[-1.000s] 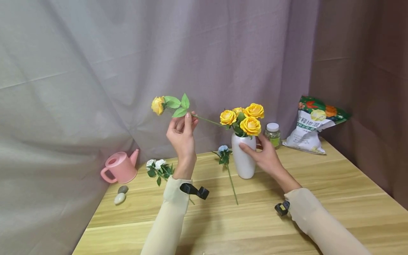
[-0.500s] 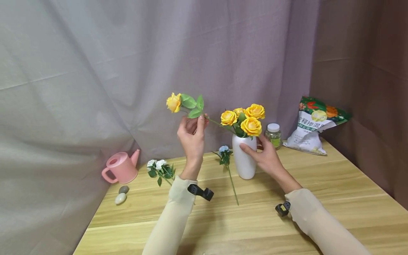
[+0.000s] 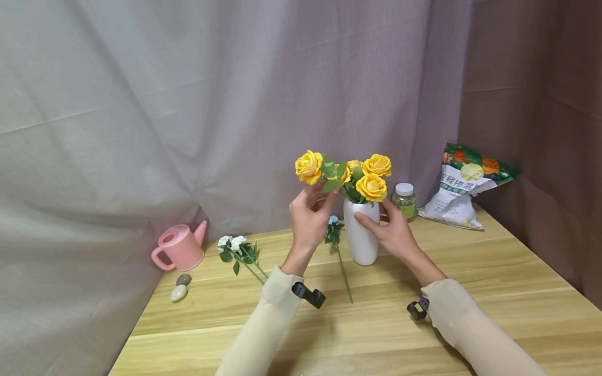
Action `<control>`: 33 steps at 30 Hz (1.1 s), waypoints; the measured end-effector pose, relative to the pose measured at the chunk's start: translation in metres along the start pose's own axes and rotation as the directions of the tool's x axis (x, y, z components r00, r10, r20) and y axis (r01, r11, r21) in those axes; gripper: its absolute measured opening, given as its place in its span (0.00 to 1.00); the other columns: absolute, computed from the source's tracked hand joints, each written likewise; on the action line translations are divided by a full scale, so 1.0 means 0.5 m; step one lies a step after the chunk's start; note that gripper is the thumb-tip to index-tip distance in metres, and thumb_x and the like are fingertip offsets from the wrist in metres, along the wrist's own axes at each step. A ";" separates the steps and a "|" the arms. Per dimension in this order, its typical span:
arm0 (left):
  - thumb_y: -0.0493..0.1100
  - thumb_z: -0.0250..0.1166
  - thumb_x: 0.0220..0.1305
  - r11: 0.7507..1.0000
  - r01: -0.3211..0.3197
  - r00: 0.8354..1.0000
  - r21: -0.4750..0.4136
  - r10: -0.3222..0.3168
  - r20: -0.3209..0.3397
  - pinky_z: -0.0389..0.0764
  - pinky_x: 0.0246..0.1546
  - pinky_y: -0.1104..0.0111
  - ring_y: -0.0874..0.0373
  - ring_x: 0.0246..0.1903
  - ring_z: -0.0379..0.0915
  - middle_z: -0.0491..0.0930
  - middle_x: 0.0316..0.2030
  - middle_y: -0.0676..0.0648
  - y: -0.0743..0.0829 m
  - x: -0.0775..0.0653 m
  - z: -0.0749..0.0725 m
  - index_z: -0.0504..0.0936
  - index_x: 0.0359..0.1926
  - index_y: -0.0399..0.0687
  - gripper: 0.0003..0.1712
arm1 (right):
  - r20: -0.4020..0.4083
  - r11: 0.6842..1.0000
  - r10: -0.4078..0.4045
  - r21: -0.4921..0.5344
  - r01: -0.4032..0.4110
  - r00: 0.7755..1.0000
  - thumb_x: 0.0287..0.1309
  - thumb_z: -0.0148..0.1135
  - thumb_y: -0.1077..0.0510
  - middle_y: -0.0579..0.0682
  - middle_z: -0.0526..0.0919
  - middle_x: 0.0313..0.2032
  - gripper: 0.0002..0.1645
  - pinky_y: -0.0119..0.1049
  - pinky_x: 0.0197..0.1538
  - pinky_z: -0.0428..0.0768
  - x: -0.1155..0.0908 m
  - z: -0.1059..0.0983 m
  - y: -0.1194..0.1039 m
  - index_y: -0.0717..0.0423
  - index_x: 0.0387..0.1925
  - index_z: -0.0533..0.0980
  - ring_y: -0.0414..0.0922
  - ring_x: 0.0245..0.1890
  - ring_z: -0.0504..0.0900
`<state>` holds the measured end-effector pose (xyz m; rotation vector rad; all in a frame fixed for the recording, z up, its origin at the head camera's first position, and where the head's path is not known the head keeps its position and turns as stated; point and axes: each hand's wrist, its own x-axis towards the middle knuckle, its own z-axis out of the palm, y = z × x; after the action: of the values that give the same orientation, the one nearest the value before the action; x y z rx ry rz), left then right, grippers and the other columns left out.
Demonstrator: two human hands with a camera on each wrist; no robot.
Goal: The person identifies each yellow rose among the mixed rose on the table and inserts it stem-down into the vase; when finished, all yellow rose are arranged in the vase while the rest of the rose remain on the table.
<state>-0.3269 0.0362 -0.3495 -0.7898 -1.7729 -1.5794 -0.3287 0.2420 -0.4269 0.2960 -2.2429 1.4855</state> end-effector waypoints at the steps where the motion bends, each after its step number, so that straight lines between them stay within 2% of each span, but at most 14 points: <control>1: 0.47 0.69 0.67 1.000 0.010 1.000 0.012 -0.010 0.015 0.87 0.42 0.72 0.64 0.40 0.87 0.89 0.43 0.47 -0.001 -0.003 0.003 0.84 0.49 0.50 0.13 | -0.001 1.000 0.000 -0.004 0.000 1.000 0.66 0.65 0.45 0.52 0.75 0.64 0.38 0.53 0.63 0.75 0.000 0.000 0.000 0.50 0.72 0.64 0.50 0.62 0.75; 7: 0.41 0.69 0.65 0.995 0.057 0.995 0.085 -0.064 0.082 0.84 0.42 0.78 0.64 0.39 0.88 0.90 0.41 0.46 -0.006 -0.016 0.019 0.85 0.48 0.50 0.11 | -0.007 1.000 -0.010 -0.018 0.010 1.000 0.66 0.65 0.45 0.50 0.76 0.63 0.37 0.51 0.62 0.76 0.000 0.001 0.001 0.48 0.71 0.65 0.43 0.59 0.75; 12: 0.34 0.64 0.62 0.996 0.084 0.990 0.019 -0.086 0.115 0.85 0.44 0.75 0.58 0.40 0.88 0.89 0.40 0.45 -0.005 -0.027 0.020 0.82 0.50 0.49 0.15 | -0.001 0.999 -0.014 -0.034 0.014 1.000 0.66 0.64 0.44 0.49 0.76 0.63 0.36 0.46 0.61 0.78 0.000 0.001 0.001 0.47 0.71 0.65 0.39 0.58 0.75; 15: 0.40 0.64 0.65 0.996 0.082 0.993 -0.019 -0.080 0.086 0.86 0.44 0.73 0.60 0.40 0.87 0.89 0.41 0.46 -0.003 -0.031 0.024 0.81 0.51 0.52 0.13 | 0.000 0.999 -0.013 -0.037 0.013 1.000 0.66 0.64 0.44 0.49 0.77 0.63 0.36 0.44 0.60 0.78 0.000 0.000 0.000 0.46 0.71 0.66 0.41 0.58 0.76; 19: 0.53 0.65 0.69 0.999 0.043 0.999 -0.011 -0.044 -0.021 0.86 0.42 0.73 0.66 0.39 0.85 0.88 0.43 0.51 0.003 -0.023 0.038 0.82 0.51 0.56 0.13 | -0.001 1.000 -0.015 -0.024 0.015 1.000 0.66 0.65 0.45 0.52 0.76 0.63 0.36 0.50 0.61 0.78 -0.001 0.000 -0.001 0.49 0.71 0.66 0.48 0.60 0.76; 23: 0.53 0.66 0.69 0.999 0.018 0.994 0.038 -0.014 -0.105 0.86 0.39 0.75 0.67 0.34 0.84 0.88 0.35 0.52 0.009 -0.010 0.047 0.84 0.45 0.54 0.11 | 0.002 1.000 -0.014 -0.013 0.014 1.000 0.66 0.65 0.45 0.55 0.76 0.64 0.37 0.55 0.63 0.76 -0.001 0.000 -0.003 0.53 0.71 0.65 0.53 0.62 0.76; 28: 0.50 0.69 0.67 0.994 0.044 0.995 0.098 -0.035 -0.093 0.85 0.36 0.77 0.68 0.30 0.83 0.88 0.31 0.52 0.004 -0.009 0.054 0.86 0.39 0.51 0.08 | 0.005 1.000 -0.012 -0.008 0.012 1.000 0.66 0.64 0.45 0.51 0.76 0.63 0.36 0.52 0.62 0.76 -0.002 -0.001 -0.002 0.49 0.71 0.65 0.48 0.61 0.75; 33: 0.50 0.70 0.65 0.978 0.091 0.995 0.189 -0.080 -0.063 0.83 0.33 0.79 0.71 0.29 0.81 0.87 0.30 0.52 -0.020 -0.023 0.064 0.87 0.34 0.50 0.09 | 0.004 0.999 -0.044 -0.015 0.045 0.999 0.66 0.65 0.46 0.46 0.75 0.65 0.36 0.46 0.60 0.78 -0.002 -0.002 -0.001 0.38 0.73 0.63 0.41 0.60 0.75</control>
<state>-0.3294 0.0669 -0.3672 -0.5806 -1.9071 -1.4428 -0.3274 0.2427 -0.4266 0.3423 -2.2348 1.4460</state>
